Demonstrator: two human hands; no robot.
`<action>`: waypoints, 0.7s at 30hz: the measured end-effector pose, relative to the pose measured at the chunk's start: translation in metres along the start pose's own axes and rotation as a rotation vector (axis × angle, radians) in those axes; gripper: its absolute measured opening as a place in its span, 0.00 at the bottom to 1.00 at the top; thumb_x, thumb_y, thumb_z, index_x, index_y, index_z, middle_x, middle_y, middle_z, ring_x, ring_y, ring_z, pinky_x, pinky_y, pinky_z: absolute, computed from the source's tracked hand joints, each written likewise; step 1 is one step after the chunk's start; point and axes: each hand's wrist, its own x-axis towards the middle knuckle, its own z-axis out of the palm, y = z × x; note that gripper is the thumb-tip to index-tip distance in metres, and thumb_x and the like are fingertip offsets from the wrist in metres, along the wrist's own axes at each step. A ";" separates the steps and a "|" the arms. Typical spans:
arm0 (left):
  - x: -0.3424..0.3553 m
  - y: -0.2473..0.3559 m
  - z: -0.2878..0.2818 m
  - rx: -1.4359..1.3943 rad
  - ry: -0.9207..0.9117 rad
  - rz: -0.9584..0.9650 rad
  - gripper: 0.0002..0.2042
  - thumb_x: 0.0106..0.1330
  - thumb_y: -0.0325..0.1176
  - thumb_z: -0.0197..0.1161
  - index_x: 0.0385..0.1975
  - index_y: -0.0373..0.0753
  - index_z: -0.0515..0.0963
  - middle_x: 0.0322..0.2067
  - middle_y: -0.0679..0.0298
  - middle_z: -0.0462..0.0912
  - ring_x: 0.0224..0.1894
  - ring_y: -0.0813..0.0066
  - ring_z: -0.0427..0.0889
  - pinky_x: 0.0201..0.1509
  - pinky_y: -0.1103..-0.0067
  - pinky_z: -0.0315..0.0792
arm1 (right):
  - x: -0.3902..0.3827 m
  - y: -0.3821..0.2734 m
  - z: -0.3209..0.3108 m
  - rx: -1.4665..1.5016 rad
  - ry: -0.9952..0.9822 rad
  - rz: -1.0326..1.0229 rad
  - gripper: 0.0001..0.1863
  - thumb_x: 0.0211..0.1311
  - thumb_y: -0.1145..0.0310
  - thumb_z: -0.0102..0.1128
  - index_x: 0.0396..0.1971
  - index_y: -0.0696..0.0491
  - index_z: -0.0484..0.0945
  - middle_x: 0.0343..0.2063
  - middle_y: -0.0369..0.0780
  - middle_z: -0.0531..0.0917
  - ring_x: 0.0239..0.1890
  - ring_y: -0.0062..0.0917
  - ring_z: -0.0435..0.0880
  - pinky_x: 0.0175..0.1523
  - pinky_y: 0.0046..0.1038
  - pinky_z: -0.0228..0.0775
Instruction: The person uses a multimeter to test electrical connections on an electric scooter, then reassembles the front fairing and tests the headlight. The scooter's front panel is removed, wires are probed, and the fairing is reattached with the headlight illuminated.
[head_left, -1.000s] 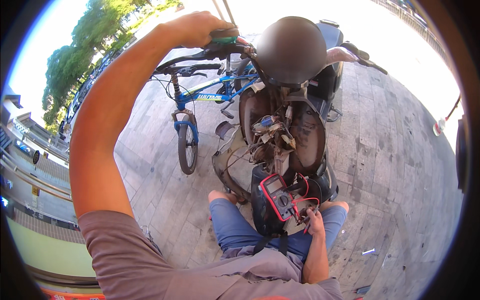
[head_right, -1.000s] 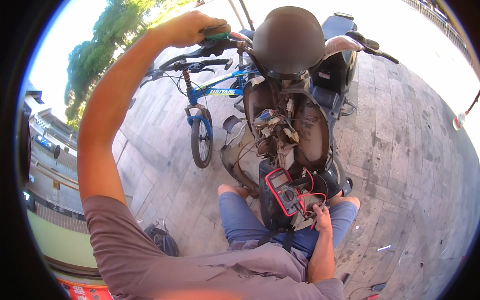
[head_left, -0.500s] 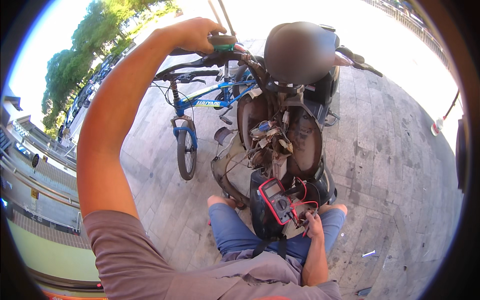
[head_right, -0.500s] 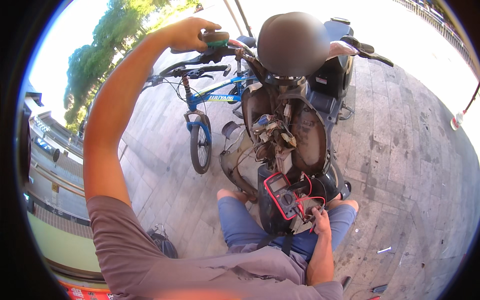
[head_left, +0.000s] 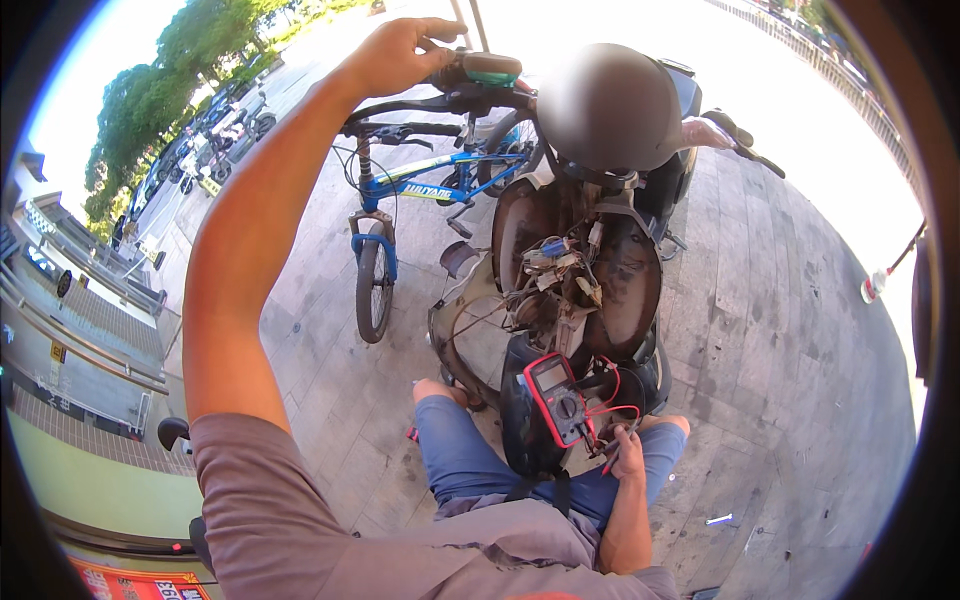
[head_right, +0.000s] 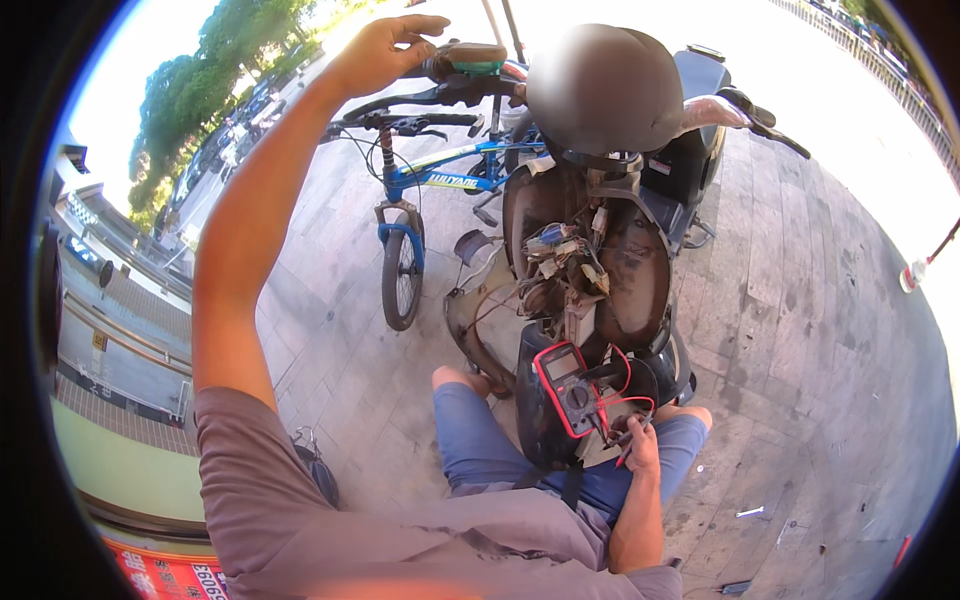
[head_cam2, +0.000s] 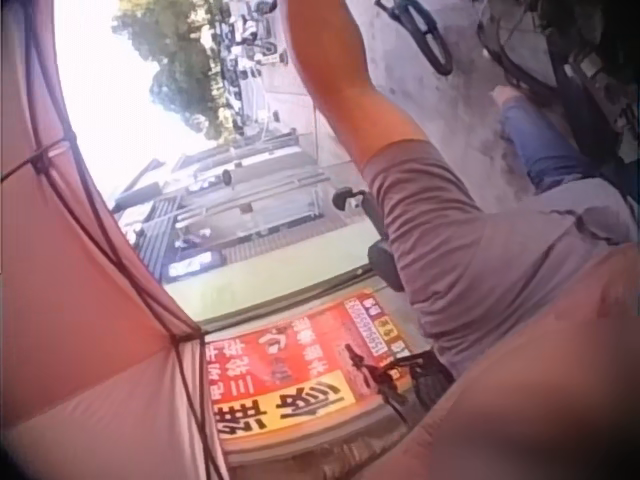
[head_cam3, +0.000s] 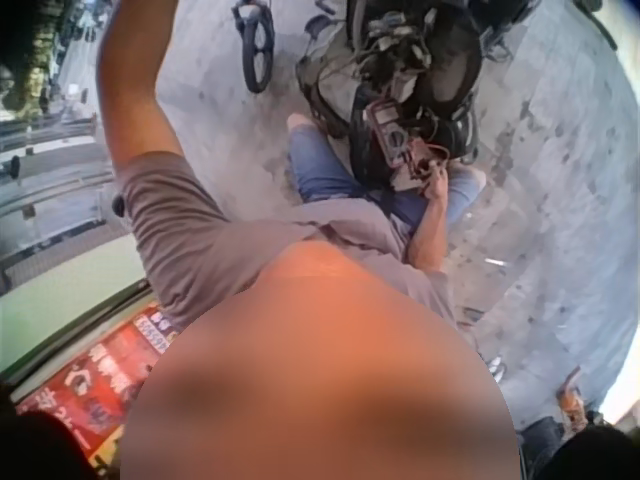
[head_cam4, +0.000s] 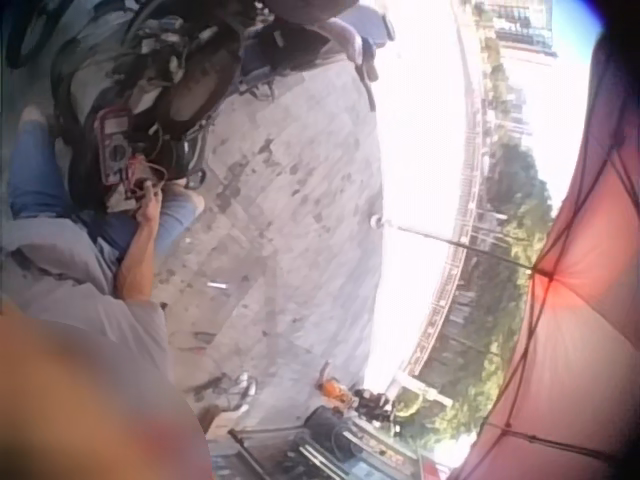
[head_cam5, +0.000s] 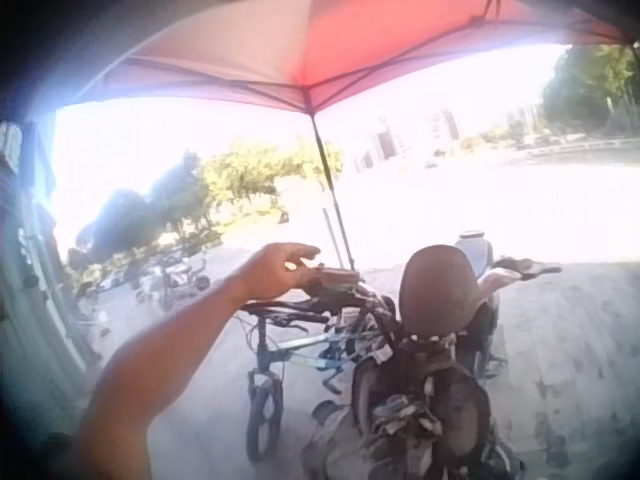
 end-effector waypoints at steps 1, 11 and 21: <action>-0.012 0.002 0.002 0.005 0.120 0.033 0.17 0.63 0.34 0.60 0.52 0.41 0.76 0.46 0.54 0.81 0.44 0.64 0.82 0.49 0.72 0.76 | 0.000 0.000 0.000 0.002 0.011 -0.003 0.08 0.63 0.65 0.56 0.34 0.54 0.74 0.31 0.40 0.80 0.34 0.29 0.80 0.37 0.35 0.75; -0.244 0.054 0.122 -1.191 0.002 -0.148 0.11 0.64 0.26 0.58 0.45 0.30 0.76 0.40 0.59 0.80 0.39 0.77 0.78 0.45 0.81 0.72 | 0.001 0.000 0.005 0.024 0.118 0.011 0.12 0.63 0.55 0.54 0.33 0.49 0.74 0.28 0.35 0.78 0.31 0.26 0.76 0.38 0.35 0.71; -0.471 0.138 0.392 -2.408 0.426 -1.696 0.10 0.65 0.37 0.56 0.41 0.39 0.76 0.34 0.62 0.82 0.30 0.69 0.79 0.33 0.76 0.73 | -0.007 -0.011 0.026 0.057 0.112 0.081 0.14 0.64 0.54 0.55 0.26 0.47 0.70 0.18 0.31 0.68 0.22 0.20 0.67 0.32 0.27 0.64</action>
